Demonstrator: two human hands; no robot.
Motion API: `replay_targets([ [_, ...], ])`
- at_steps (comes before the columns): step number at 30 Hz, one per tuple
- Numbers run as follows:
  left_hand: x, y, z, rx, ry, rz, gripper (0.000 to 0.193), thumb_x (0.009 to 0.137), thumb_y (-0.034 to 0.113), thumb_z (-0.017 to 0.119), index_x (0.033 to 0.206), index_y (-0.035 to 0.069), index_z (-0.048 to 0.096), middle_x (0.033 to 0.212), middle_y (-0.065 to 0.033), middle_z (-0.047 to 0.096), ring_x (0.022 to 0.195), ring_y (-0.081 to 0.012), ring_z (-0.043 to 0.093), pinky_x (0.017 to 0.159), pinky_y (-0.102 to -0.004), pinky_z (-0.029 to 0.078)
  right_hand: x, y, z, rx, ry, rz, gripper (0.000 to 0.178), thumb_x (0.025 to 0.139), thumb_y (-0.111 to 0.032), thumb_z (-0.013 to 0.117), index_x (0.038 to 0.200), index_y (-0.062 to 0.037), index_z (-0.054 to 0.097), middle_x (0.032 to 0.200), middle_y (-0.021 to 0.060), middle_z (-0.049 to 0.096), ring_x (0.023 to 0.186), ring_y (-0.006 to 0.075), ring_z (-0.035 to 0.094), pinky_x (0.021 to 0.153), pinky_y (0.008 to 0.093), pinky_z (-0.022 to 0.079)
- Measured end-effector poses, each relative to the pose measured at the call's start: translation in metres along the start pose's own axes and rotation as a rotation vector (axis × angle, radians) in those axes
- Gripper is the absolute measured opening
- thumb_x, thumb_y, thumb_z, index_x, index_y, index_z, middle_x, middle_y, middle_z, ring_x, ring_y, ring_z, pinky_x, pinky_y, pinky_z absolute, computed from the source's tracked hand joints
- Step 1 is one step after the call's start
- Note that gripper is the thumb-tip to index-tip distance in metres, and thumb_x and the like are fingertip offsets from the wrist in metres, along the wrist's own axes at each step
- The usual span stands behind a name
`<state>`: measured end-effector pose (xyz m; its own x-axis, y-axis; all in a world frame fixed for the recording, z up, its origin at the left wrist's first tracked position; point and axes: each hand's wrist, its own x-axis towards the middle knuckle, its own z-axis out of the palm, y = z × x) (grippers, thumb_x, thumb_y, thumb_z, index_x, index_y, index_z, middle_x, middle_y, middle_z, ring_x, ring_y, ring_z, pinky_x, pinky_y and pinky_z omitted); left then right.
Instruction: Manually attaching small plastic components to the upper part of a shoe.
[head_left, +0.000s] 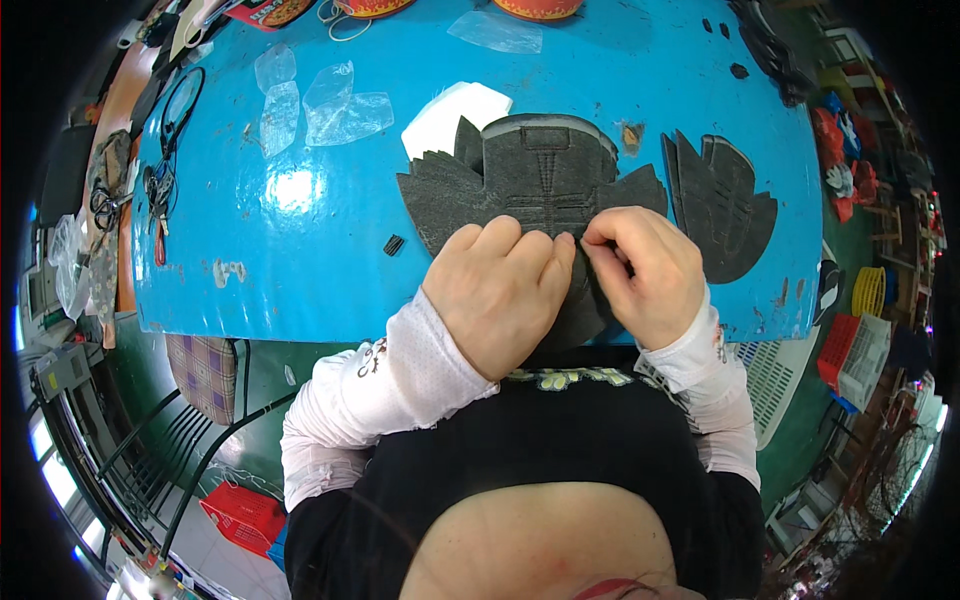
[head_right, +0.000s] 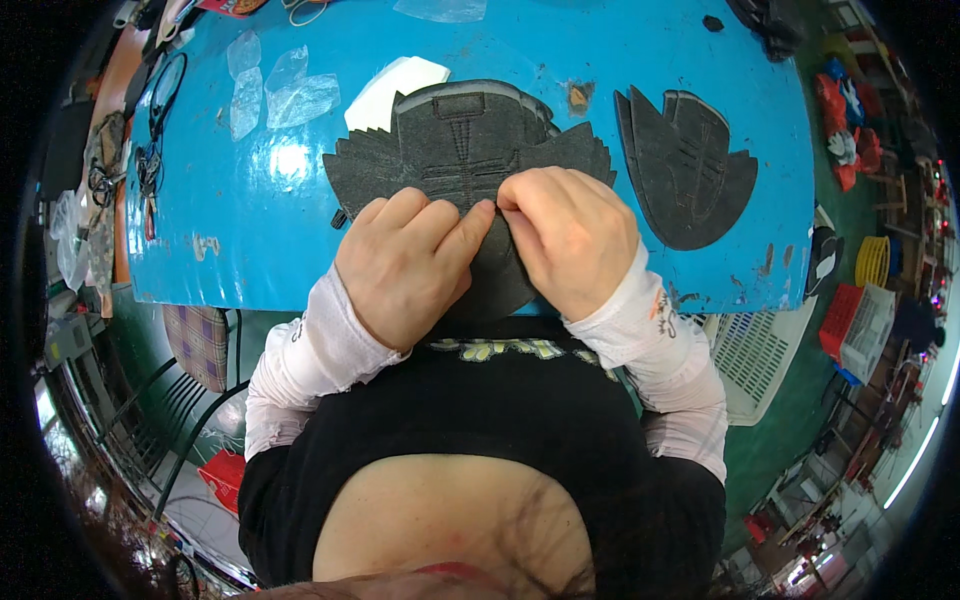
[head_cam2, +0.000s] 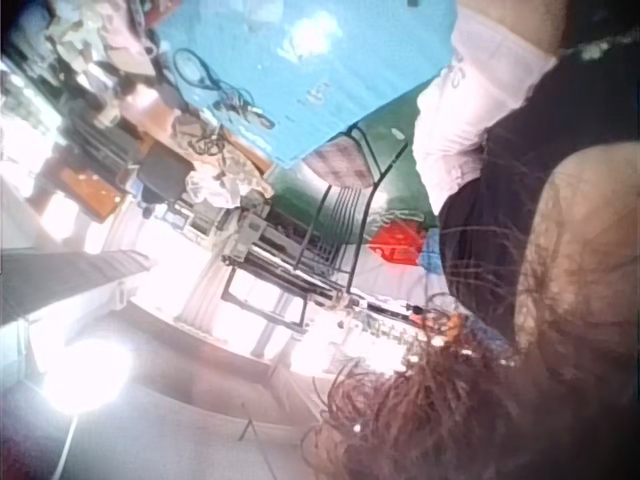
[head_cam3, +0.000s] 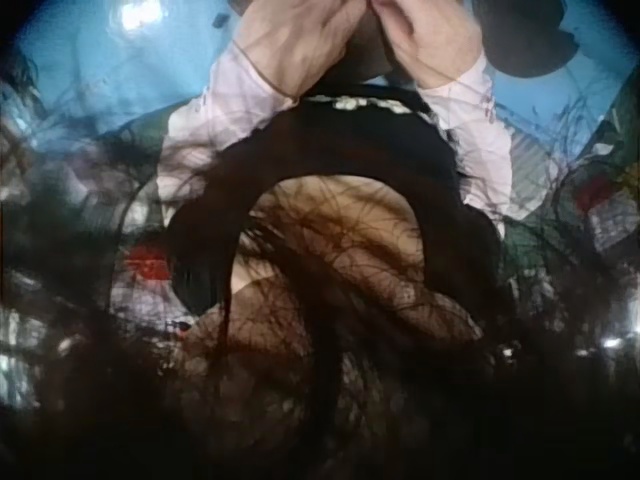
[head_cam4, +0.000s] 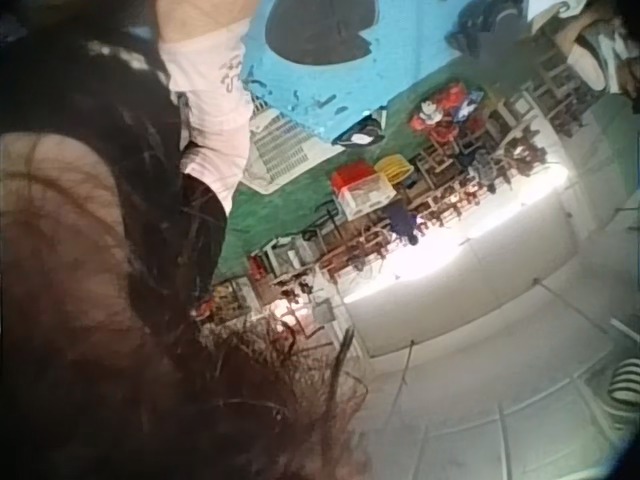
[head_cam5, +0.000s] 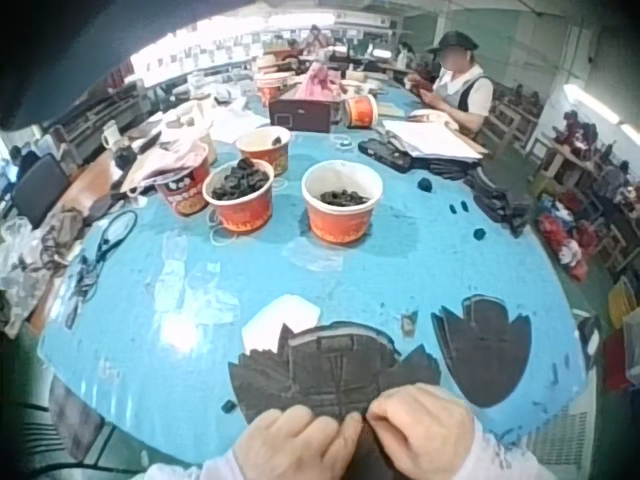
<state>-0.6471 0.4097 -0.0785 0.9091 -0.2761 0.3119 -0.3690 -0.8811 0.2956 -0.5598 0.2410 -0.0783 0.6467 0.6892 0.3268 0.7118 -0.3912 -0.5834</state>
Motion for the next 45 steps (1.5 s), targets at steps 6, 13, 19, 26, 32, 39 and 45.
replay_targets([
  [6, 0.002, -0.001, -0.001, -0.009, -0.015, -0.027, 0.048, 0.060, 0.007, 0.069, 0.107, 0.005, 0.064, 0.074, -0.0026, 0.050, 0.070, -0.0195, 0.051, 0.060, -0.0318, 0.043, -0.003, 0.000, -0.006, -0.105, 0.036, -0.118, 0.023, 0.064, 0.004, 0.067, 0.085, -0.0066, 0.068, 0.083, 0.0032, 0.059, 0.073, 0.0225, 0.058, 0.064, 0.0330, 0.045],
  [13, -0.006, -0.005, -0.004, -0.161, 0.052, -0.111, 0.037, 0.069, -0.001, 0.069, 0.106, 0.003, 0.065, 0.085, -0.0045, 0.059, 0.077, -0.0184, 0.058, 0.065, -0.0308, 0.047, -0.005, 0.007, -0.008, -0.196, 0.010, -0.210, 0.026, 0.066, 0.004, 0.068, 0.090, -0.0058, 0.070, 0.086, 0.0045, 0.060, 0.074, 0.0227, 0.058, 0.065, 0.0322, 0.046],
  [19, -0.028, 0.004, -0.008, -1.292, 0.304, -0.345, 0.023, 0.078, -0.006, 0.072, 0.098, 0.005, 0.067, 0.097, -0.0099, 0.066, 0.083, -0.0166, 0.063, 0.068, -0.0243, 0.050, -0.018, -0.024, 0.000, 0.666, 0.046, 0.037, 0.029, 0.074, 0.004, 0.073, 0.102, -0.0012, 0.064, 0.092, 0.0117, 0.066, 0.077, 0.0180, 0.066, 0.068, 0.0265, 0.051],
  [26, -0.027, 0.005, 0.004, -1.100, 0.446, -0.190, 0.024, 0.073, -0.008, 0.074, 0.094, 0.002, 0.066, 0.088, -0.0096, 0.067, 0.080, -0.0193, 0.064, 0.069, -0.0278, 0.051, -0.028, -0.028, 0.011, 0.764, 0.025, 0.170, 0.024, 0.081, 0.004, 0.069, 0.102, -0.0009, 0.057, 0.092, 0.0084, 0.066, 0.081, 0.0130, 0.065, 0.072, 0.0249, 0.052],
  [32, -0.026, 0.005, 0.010, -1.136, 0.494, -0.170, 0.023, 0.073, -0.007, 0.074, 0.092, 0.002, 0.065, 0.088, -0.0098, 0.066, 0.081, -0.0203, 0.064, 0.069, -0.0286, 0.050, -0.030, -0.031, 0.012, 1.118, -0.062, 0.268, 0.024, 0.088, 0.007, 0.059, 0.105, -0.0021, 0.045, 0.103, 0.0095, 0.058, 0.091, 0.0107, 0.057, 0.082, 0.0242, 0.047],
  [39, -0.027, 0.011, 0.010, -1.178, 0.531, -0.274, 0.025, 0.075, -0.006, 0.071, 0.097, 0.002, 0.062, 0.087, -0.0091, 0.065, 0.080, -0.0188, 0.064, 0.068, -0.0275, 0.050, -0.025, -0.029, 0.008, 1.271, -0.162, 0.375, 0.022, 0.091, 0.007, 0.055, 0.100, -0.0047, 0.039, 0.102, 0.0083, 0.054, 0.090, 0.0084, 0.052, 0.079, 0.0220, 0.044],
  [45, -0.033, -0.013, -0.009, -0.454, 0.459, -0.151, 0.031, 0.065, -0.011, 0.070, 0.092, 0.003, 0.062, 0.083, -0.0096, 0.062, 0.074, -0.0254, 0.062, 0.064, -0.0323, 0.050, -0.008, -0.023, 0.003, 0.779, -0.006, 0.284, 0.024, 0.085, 0.007, 0.061, 0.096, -0.0037, 0.043, 0.089, 0.0084, 0.059, 0.077, 0.0114, 0.056, 0.069, 0.0247, 0.046],
])
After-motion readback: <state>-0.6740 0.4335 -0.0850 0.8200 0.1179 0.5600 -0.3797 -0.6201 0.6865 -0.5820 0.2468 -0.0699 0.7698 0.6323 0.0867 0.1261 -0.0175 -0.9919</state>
